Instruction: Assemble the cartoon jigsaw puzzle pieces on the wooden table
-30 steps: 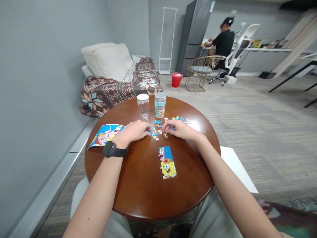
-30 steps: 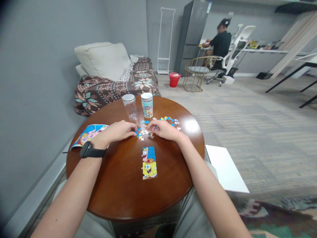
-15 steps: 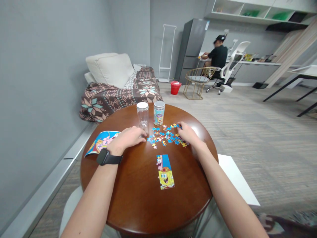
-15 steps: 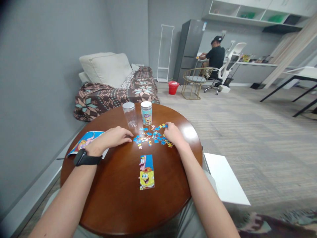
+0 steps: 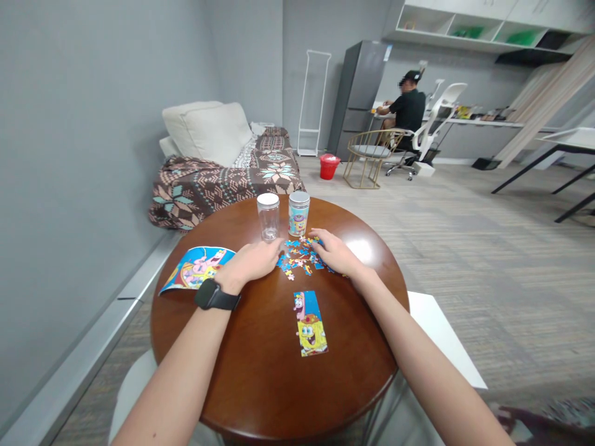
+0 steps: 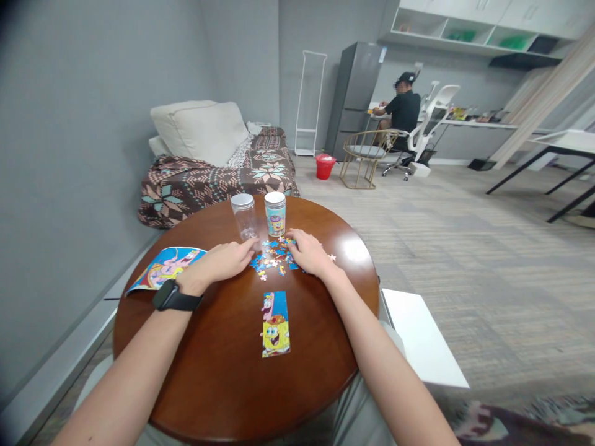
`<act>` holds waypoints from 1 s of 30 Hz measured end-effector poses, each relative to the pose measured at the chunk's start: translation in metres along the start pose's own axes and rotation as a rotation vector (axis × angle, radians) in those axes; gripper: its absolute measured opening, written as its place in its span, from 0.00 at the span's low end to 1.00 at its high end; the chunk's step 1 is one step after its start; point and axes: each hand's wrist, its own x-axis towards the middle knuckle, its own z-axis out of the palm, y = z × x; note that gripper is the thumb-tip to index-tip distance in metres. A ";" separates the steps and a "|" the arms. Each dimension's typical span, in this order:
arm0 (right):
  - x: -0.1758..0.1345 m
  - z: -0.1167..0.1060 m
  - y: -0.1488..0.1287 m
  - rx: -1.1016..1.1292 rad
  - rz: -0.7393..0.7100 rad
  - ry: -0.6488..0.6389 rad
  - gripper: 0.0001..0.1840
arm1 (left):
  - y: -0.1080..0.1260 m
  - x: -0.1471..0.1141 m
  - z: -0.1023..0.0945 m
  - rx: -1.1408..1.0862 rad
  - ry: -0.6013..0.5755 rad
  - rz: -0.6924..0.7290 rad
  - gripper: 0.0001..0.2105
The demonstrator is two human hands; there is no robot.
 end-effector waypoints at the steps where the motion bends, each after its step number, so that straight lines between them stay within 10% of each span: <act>1: 0.000 0.002 -0.002 -0.001 -0.022 -0.029 0.17 | 0.004 0.001 0.002 0.020 0.018 -0.013 0.20; 24: -0.001 0.009 -0.026 0.015 -0.284 -0.122 0.16 | 0.015 0.018 0.018 -0.240 0.155 -0.309 0.14; 30: 0.000 0.014 -0.027 0.016 -0.309 -0.119 0.15 | 0.025 0.004 -0.003 -0.084 0.233 -0.350 0.13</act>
